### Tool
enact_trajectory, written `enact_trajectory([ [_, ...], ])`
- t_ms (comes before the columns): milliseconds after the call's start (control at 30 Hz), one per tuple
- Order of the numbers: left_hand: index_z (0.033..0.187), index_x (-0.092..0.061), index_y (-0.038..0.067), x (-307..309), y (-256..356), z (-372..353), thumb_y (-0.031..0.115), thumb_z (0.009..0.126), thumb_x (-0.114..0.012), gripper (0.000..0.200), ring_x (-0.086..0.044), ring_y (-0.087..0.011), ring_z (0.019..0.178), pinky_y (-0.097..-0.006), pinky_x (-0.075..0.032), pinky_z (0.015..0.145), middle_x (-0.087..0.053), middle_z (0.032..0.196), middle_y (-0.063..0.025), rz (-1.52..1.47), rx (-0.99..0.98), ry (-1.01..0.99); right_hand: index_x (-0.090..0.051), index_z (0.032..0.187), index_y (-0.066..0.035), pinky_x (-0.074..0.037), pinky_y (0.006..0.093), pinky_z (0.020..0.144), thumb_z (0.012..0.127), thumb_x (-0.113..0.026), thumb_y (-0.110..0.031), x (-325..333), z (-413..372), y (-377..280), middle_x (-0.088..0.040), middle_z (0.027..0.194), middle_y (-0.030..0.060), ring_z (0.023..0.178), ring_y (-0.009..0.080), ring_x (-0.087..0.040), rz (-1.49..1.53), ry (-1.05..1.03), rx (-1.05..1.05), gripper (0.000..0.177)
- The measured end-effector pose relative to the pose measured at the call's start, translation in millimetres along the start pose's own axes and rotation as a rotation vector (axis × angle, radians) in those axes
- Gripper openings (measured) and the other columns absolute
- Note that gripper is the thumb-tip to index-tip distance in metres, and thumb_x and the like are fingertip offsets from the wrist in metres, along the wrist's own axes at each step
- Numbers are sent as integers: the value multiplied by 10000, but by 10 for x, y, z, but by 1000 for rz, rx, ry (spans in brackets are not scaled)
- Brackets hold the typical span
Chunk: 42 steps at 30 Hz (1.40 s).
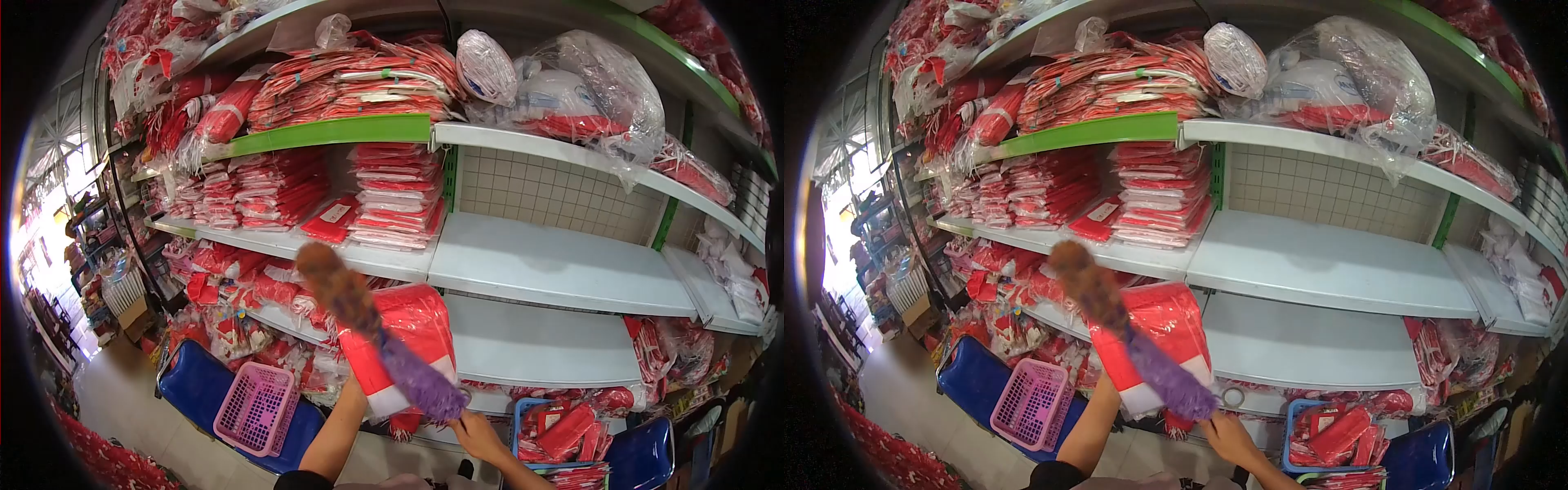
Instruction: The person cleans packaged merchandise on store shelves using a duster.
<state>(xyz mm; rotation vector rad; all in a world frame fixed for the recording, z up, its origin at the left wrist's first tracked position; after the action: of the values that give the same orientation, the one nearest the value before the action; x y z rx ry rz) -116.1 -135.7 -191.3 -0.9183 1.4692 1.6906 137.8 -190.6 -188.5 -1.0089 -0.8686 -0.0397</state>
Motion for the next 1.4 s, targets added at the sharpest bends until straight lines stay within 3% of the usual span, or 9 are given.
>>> enact_trajectory([
  [100, 1190, -513, 93, 19, -44, -18, 552, 910, -316, 572, -558, -166, 884, -304, -441, 716, -590, 1085, -84, -8, 9, 5, -508, 869, 43, -414, 408, 561, 916, -463, -227, 93, 129, 35, -546, 635, 222, 566, 365, -524, 200, 132, -293, 278],
  [300, 1197, -506, 94, 77, -42, -44, 549, 910, -315, 571, -559, -180, 901, -318, -446, 733, -586, 1097, -89, -21, -9, 14, -497, 794, 82, -416, 480, 578, 905, -498, -250, 79, 92, -241, -547, 676, 304, 679, 457, -561, 53, -33, 57, 350],
  [400, 1200, -503, 94, 84, 20, -59, 547, 910, -315, 570, -559, -188, 909, -325, -448, 741, -585, 1104, -91, -27, -23, 19, -496, 800, 84, -415, 486, 582, 907, -493, -236, 98, 178, 44, -544, 664, 301, 664, 458, -557, 44, 67, -215, 338],
  [500, 1204, -499, 94, 117, 53, -75, 546, 910, -315, 570, -560, -195, 917, -333, -450, 750, -583, 1110, -93, -33, -36, 26, -496, 823, 83, -410, 490, 577, 893, -504, -234, 110, 265, 108, -546, 651, 293, 654, 454, -558, -26, 212, -220, 325],
  [667, 1209, -493, 94, 145, 133, -55, 544, 910, -314, 569, -561, -207, 931, -345, -453, 764, -580, 1120, -97, -42, -64, 36, -536, 830, 47, -459, 470, 569, 830, -546, -189, -134, 33, 59, -558, 631, 251, 605, 419, -564, -237, -18, 111, 236],
  [867, 1216, -487, 94, 175, 158, -71, 541, 909, -314, 568, -562, -221, 948, -359, -457, 781, -577, 1132, -101, -54, -85, 47, -553, 736, 25, -459, 467, 569, 800, -570, -186, -271, 85, 410, -563, 617, 220, 577, 392, -571, -75, 177, 18, 221],
  [1067, 1222, -480, 95, 220, 109, -84, 538, 909, -313, 568, -563, -236, 965, -374, -461, 798, -573, 1145, -106, -43, -66, 65, -554, 802, 57, -450, 478, 546, 832, -537, -161, -204, 114, 319, -577, 629, 235, 577, 406, -579, -368, 27, 26, 220],
  [1167, 1226, -476, 95, 309, -18, -127, 536, 909, -313, 567, -563, -243, 973, -381, -463, 806, -571, 1151, -108, -45, -40, 87, -552, 836, 53, -458, 485, 560, 847, -540, -197, -160, 285, 236, -578, 632, 242, 605, 408, -589, 63, 170, -198, 251],
  [1400, 1233, -468, 95, 750, -166, -251, 533, 909, -312, 567, -565, -260, 993, -398, -468, 826, -567, 1166, -113, -47, -14, 172, -549, 835, 16, -465, 493, 616, 856, -533, -232, -317, 196, 416, -586, 662, 238, 645, 422, -578, -359, -71, 24, 250],
])
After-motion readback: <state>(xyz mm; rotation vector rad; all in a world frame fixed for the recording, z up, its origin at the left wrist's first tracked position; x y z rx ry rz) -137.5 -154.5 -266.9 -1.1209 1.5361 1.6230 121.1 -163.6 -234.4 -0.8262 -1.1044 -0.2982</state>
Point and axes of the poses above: each hand's wrist, its own z-axis towards the middle knuckle, its own x-axis out of the back of the hand, y = z × x, the point moved 3 cm from there along z, towards the middle knuckle
